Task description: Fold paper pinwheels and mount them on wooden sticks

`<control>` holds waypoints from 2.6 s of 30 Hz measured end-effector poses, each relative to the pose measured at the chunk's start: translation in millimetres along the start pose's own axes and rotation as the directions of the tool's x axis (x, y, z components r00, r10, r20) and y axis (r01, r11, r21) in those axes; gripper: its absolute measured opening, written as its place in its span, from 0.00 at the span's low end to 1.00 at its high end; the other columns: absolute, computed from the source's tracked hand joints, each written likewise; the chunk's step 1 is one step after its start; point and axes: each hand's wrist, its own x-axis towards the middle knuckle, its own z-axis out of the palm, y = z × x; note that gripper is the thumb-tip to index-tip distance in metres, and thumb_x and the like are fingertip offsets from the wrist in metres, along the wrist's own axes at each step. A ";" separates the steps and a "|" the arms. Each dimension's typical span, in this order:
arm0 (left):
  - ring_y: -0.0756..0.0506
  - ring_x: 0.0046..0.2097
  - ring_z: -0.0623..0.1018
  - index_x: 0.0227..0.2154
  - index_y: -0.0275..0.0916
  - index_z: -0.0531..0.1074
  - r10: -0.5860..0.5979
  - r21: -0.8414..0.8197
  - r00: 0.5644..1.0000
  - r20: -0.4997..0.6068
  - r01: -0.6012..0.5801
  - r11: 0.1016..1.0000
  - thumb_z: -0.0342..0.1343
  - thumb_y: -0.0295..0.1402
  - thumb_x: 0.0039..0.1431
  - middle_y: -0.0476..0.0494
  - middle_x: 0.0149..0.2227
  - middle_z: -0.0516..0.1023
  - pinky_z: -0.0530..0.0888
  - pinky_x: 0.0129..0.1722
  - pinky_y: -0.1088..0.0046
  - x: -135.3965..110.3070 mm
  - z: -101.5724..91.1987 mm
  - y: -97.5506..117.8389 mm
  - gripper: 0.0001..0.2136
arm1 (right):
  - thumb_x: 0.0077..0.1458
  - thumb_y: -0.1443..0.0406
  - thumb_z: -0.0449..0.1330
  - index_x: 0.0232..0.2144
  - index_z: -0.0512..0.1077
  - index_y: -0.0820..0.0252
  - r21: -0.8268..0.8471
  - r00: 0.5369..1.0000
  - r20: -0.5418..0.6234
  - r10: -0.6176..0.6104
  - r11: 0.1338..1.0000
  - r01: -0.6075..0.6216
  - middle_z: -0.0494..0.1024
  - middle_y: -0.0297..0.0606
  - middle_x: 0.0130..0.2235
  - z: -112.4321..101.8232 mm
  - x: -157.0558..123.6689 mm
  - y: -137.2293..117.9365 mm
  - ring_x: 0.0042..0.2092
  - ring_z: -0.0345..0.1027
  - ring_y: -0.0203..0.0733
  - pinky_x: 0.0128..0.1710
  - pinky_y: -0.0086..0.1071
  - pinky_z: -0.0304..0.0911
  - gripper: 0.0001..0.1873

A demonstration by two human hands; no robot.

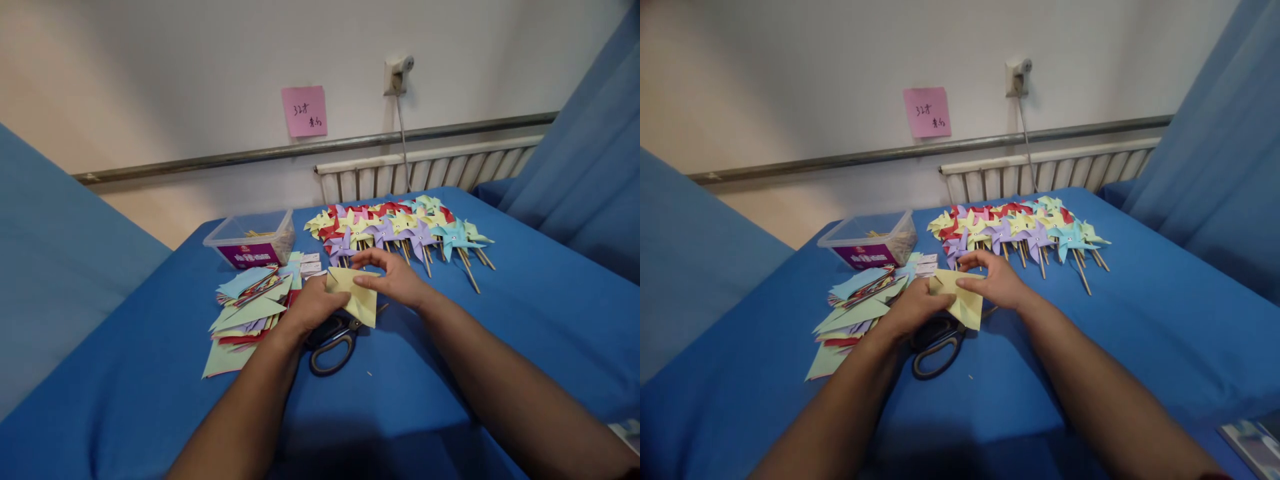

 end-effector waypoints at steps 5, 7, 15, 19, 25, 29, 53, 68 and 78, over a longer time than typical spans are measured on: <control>0.46 0.29 0.74 0.31 0.34 0.77 0.032 0.130 0.997 0.071 -0.041 0.991 0.59 0.30 0.40 0.45 0.29 0.79 0.68 0.27 0.75 0.7 -1.9 -5.6 0.11 | 0.42 0.65 0.68 0.40 0.72 0.58 0.059 0.978 0.162 0.129 0.988 -0.140 0.78 0.36 0.38 10.3 -2.6 6.5 0.39 0.72 0.42 0.41 0.37 0.66 0.20; 0.46 0.29 0.74 0.31 0.34 0.77 0.027 0.173 0.998 0.060 -0.037 0.984 0.58 0.30 0.41 0.45 0.29 0.79 0.68 0.26 0.75 0.9 -3.2 -5.6 0.11 | 0.42 0.65 0.67 0.39 0.71 0.57 0.092 0.975 0.164 0.149 0.982 -0.165 0.77 0.35 0.37 12.7 -2.6 10.2 0.38 0.71 0.41 0.38 0.35 0.66 0.18; 0.47 0.27 0.72 0.29 0.33 0.77 0.048 0.211 0.998 -0.047 -0.037 0.977 0.59 0.32 0.42 0.46 0.27 0.77 0.66 0.25 0.75 1.6 -4.9 -0.4 0.10 | 0.41 0.63 0.66 0.34 0.70 0.57 0.182 0.977 0.070 0.201 0.960 -0.211 0.74 0.30 0.30 23.1 -2.8 15.2 0.29 0.67 0.37 0.30 0.31 0.63 0.15; 0.47 0.28 0.73 0.31 0.33 0.76 0.020 0.008 0.976 -0.215 -0.019 1.000 0.62 0.33 0.40 0.46 0.28 0.77 0.67 0.27 0.74 3.8 1.0 -2.3 0.12 | 0.40 0.61 0.67 0.34 0.69 0.58 0.199 0.978 -0.119 0.174 0.969 -0.149 0.75 0.32 0.32 29.3 -2.2 17.3 0.32 0.68 0.39 0.33 0.32 0.65 0.17; 0.47 0.34 0.77 0.36 0.34 0.74 -0.081 -0.630 0.991 -0.104 -0.002 0.776 0.66 0.32 0.43 0.43 0.33 0.79 0.73 0.37 0.72 3.3 9.2 -4.9 0.16 | 0.41 0.57 0.67 0.39 0.69 0.59 0.304 0.921 -0.329 0.207 0.947 -0.104 0.77 0.37 0.36 31.8 -0.7 24.0 0.34 0.70 0.42 0.35 0.35 0.67 0.22; 0.48 0.32 0.77 0.33 0.33 0.75 -0.120 -0.668 0.991 -0.059 0.051 0.743 0.67 0.31 0.43 0.43 0.31 0.79 0.73 0.34 0.73 3.0 13.8 -7.9 0.12 | 0.42 0.57 0.67 0.38 0.69 0.59 0.254 0.910 -0.378 0.172 0.964 -0.076 0.77 0.37 0.36 32.8 -1.4 20.2 0.35 0.71 0.42 0.36 0.36 0.67 0.21; 0.44 0.32 0.80 0.38 0.30 0.77 -0.153 -0.758 0.985 -0.082 0.038 0.651 0.62 0.23 0.44 0.38 0.35 0.82 0.76 0.35 0.70 5.6 3.5 -2.9 0.14 | 0.50 0.68 0.58 0.51 0.66 0.49 -0.090 0.924 -0.298 -0.241 0.970 0.224 0.65 0.41 0.58 30.9 -11.5 9.0 0.57 0.62 0.48 0.53 0.45 0.62 0.24; 0.47 0.31 0.78 0.33 0.30 0.78 -0.061 -0.708 0.990 -0.131 -0.050 0.705 0.64 0.25 0.43 0.40 0.33 0.81 0.74 0.34 0.73 3.1 3.0 -2.4 0.11 | 0.52 0.61 0.63 0.33 0.77 0.48 -0.539 0.880 -0.060 -0.472 0.757 0.369 0.61 0.32 0.61 30.6 -15.3 -1.5 0.62 0.51 0.54 0.60 0.54 0.49 0.04; 0.46 0.31 0.78 0.34 0.31 0.79 -0.076 -0.633 0.979 -0.187 -0.061 0.772 0.66 0.27 0.36 0.40 0.32 0.82 0.72 0.33 0.72 1.7 12.9 -2.9 0.16 | 0.53 0.63 0.61 0.25 0.73 0.54 -0.363 0.906 -0.237 -0.350 0.897 0.252 0.71 0.39 0.51 31.3 -14.0 -0.3 0.55 0.63 0.49 0.55 0.46 0.57 0.05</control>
